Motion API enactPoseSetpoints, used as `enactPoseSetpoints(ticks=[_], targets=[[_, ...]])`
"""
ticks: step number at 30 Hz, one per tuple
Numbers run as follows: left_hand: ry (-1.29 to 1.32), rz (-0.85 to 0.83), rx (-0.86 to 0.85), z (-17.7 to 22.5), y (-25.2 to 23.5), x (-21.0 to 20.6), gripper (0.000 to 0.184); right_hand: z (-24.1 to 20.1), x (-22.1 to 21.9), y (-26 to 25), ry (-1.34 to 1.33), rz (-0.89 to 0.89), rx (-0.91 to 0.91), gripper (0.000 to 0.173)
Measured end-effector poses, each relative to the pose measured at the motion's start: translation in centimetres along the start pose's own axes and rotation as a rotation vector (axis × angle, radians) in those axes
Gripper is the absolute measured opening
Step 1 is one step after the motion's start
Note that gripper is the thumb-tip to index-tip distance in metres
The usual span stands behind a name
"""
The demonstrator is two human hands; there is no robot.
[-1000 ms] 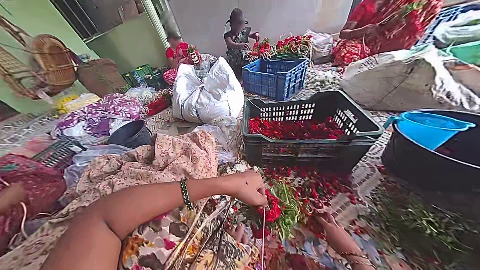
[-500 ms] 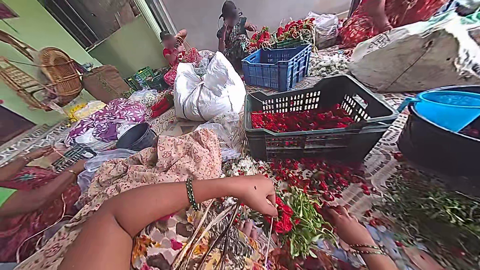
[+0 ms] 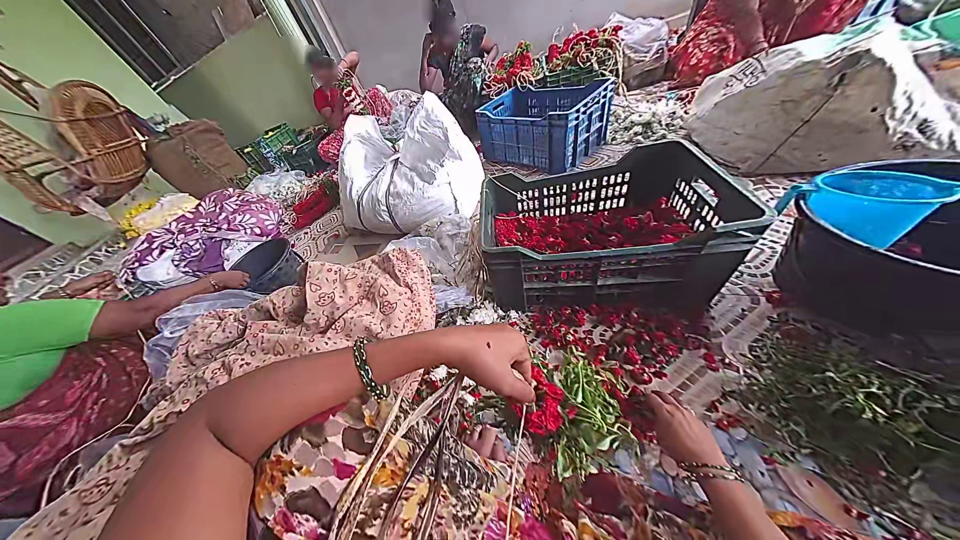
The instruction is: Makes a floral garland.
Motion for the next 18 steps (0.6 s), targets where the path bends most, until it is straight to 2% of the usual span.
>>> enactPoseSetpoints(ticks=[2, 4, 6, 9, 12, 15, 18], targets=[[0.002, 0.009, 0.011, 0.0, 0.2, 0.2, 0.026, -0.3, 1.7, 0.2, -0.112, 0.125, 0.051, 0.028], [-0.004, 0.026, 0.009, 0.0, 0.6, 0.5, 0.025, -0.3, 3.8, 0.2, -0.285, 0.248, 0.079, 0.032], [-0.031, 0.012, -0.006, -0.1, 0.4, 0.3, 0.027, 0.4, 5.2, 1.3, -0.480, 0.280, 0.024, 0.034], [-0.065, -0.017, 0.052, -0.8, 0.3, 0.1, 0.028, 1.7, 5.9, 2.0, -0.836, 0.262, -0.020, 0.033], [-0.064, 0.040, 0.067, -1.6, 0.7, 0.5, 0.027, 1.8, 5.8, 2.3, -1.144, 0.264, 0.020, 0.034], [-0.048, 0.075, 0.062, -2.0, 1.0, 1.0, 0.025, 1.6, 6.0, 2.2, -1.256, 0.238, 0.038, 0.029], [-0.049, 0.091, 0.076, -2.8, 1.1, 1.0, 0.023, 1.7, 5.9, 2.7, -1.291, 0.213, -0.046, 0.024]])
Point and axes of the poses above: each hand's wrist, its own y-axis away from the middle knuckle, its own x-axis out of the back of the hand, z = x × y, the point moved 9 cm from there along -y, towards the middle knuckle, and after that the axes turned 7 degrees about -z, right-handed, at the moved point
